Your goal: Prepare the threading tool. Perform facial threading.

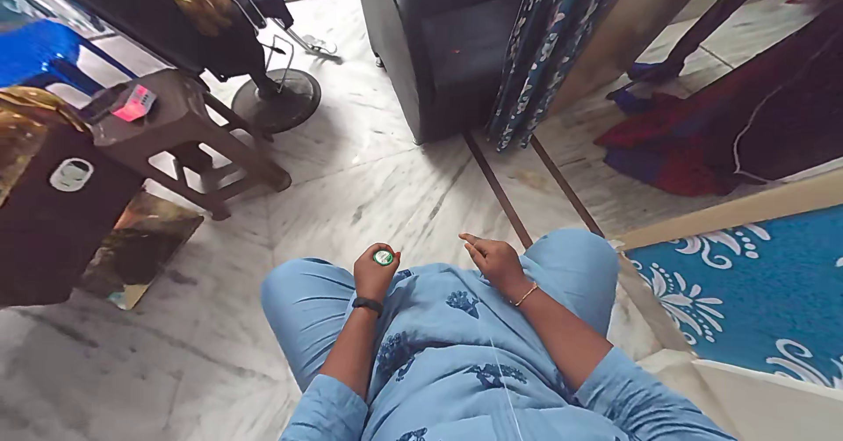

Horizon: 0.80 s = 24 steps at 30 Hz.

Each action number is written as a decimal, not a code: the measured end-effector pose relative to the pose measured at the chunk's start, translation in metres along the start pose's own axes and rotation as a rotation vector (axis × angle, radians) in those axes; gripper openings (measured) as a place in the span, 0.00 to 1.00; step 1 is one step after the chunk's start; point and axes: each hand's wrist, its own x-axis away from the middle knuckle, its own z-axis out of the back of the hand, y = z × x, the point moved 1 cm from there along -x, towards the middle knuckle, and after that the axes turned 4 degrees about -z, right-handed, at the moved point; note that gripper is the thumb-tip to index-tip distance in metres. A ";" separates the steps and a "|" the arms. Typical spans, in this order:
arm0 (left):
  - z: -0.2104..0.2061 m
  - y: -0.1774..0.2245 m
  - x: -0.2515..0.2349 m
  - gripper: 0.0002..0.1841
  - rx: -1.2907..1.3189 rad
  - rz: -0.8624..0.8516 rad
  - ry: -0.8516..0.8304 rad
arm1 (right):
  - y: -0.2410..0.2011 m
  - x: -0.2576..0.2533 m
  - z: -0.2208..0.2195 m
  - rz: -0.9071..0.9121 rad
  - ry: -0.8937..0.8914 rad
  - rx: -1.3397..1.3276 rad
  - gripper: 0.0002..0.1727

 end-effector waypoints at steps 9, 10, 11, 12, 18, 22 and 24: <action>-0.019 -0.007 0.001 0.17 0.087 -0.017 -0.123 | 0.011 -0.005 0.002 -0.110 -0.091 -0.212 0.22; -0.021 -0.007 0.001 0.17 0.070 -0.027 -0.140 | 0.011 -0.005 0.001 -0.116 -0.103 -0.211 0.22; -0.022 -0.006 0.002 0.17 0.062 -0.033 -0.154 | 0.010 -0.005 0.001 -0.121 -0.111 -0.210 0.22; -0.023 -0.006 0.002 0.17 0.059 -0.037 -0.164 | 0.010 -0.006 0.001 -0.122 -0.112 -0.207 0.22; -0.022 -0.005 0.003 0.18 0.050 -0.022 -0.169 | 0.011 -0.006 0.000 -0.105 -0.088 -0.219 0.22; -0.022 -0.006 0.002 0.18 0.067 -0.001 -0.160 | 0.012 -0.006 -0.001 -0.105 -0.102 -0.238 0.22; -0.022 -0.007 0.002 0.18 0.071 -0.002 -0.166 | 0.012 -0.006 -0.001 -0.107 -0.113 -0.236 0.22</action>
